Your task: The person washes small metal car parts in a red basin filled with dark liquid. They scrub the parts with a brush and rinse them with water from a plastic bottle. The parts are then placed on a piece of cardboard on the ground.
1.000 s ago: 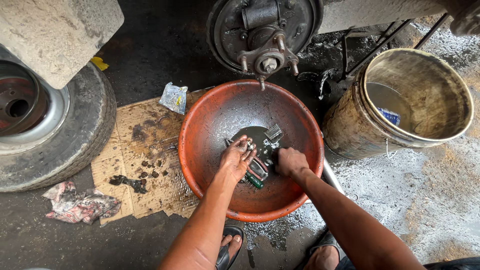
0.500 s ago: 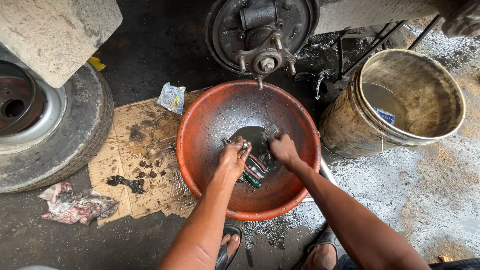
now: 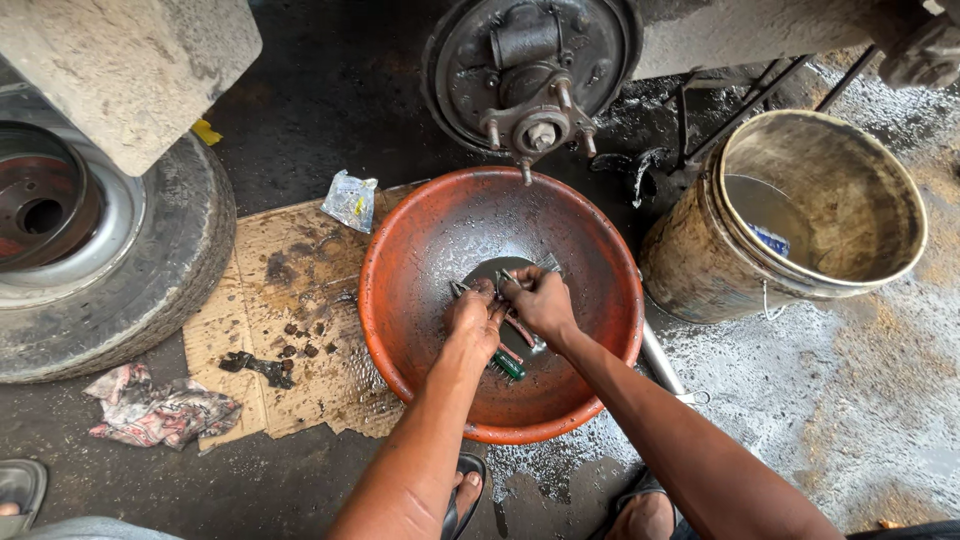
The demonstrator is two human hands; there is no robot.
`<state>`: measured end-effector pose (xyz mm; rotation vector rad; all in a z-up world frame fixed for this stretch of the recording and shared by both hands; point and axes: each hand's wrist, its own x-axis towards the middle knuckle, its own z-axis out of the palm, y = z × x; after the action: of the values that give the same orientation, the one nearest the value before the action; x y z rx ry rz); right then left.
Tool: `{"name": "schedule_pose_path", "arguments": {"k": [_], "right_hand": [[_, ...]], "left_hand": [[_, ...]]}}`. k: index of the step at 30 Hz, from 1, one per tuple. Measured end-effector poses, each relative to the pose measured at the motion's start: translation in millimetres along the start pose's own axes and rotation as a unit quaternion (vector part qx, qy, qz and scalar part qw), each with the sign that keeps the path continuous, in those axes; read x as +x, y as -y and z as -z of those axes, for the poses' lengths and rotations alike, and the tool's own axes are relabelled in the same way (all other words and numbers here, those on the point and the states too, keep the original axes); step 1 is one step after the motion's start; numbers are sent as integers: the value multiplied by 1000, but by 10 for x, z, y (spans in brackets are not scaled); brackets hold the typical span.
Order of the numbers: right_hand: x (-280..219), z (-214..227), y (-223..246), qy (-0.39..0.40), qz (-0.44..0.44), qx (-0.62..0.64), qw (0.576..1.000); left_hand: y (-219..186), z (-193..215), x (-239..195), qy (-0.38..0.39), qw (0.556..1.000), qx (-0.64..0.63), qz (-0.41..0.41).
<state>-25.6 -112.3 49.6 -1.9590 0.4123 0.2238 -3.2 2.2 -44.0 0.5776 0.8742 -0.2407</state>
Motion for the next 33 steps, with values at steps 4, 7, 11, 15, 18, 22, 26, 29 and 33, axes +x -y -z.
{"name": "schedule_pose_path", "arguments": {"k": [4, 7, 11, 15, 18, 22, 26, 29, 33], "right_hand": [[-49, 22, 81, 15, 47, -65, 997], [-78, 18, 92, -13, 28, -66, 997], [33, 53, 7, -34, 7, -33, 999], [34, -64, -111, -16, 78, -33, 996], [47, 2, -98, -22, 51, -52, 997], [81, 55, -129, -46, 15, 13, 999], [90, 2, -147, -40, 89, -15, 995], [44, 64, -56, -34, 48, -50, 997], [30, 109, -36, -49, 17, -60, 997]], "left_hand": [[-52, -98, -140, -59, 997, 48, -29], [-91, -208, -416, -59, 995, 82, -27], [-31, -290, -669, -68, 991, 103, -48], [-101, -267, -493, -108, 987, 101, -59], [-43, -227, -385, -115, 989, 78, -52], [53, -255, -252, -80, 995, 45, -36], [14, -259, -28, -75, 995, 42, -51], [71, -225, -27, -83, 995, 60, -21], [102, -182, 14, -57, 996, 68, -23]]}}
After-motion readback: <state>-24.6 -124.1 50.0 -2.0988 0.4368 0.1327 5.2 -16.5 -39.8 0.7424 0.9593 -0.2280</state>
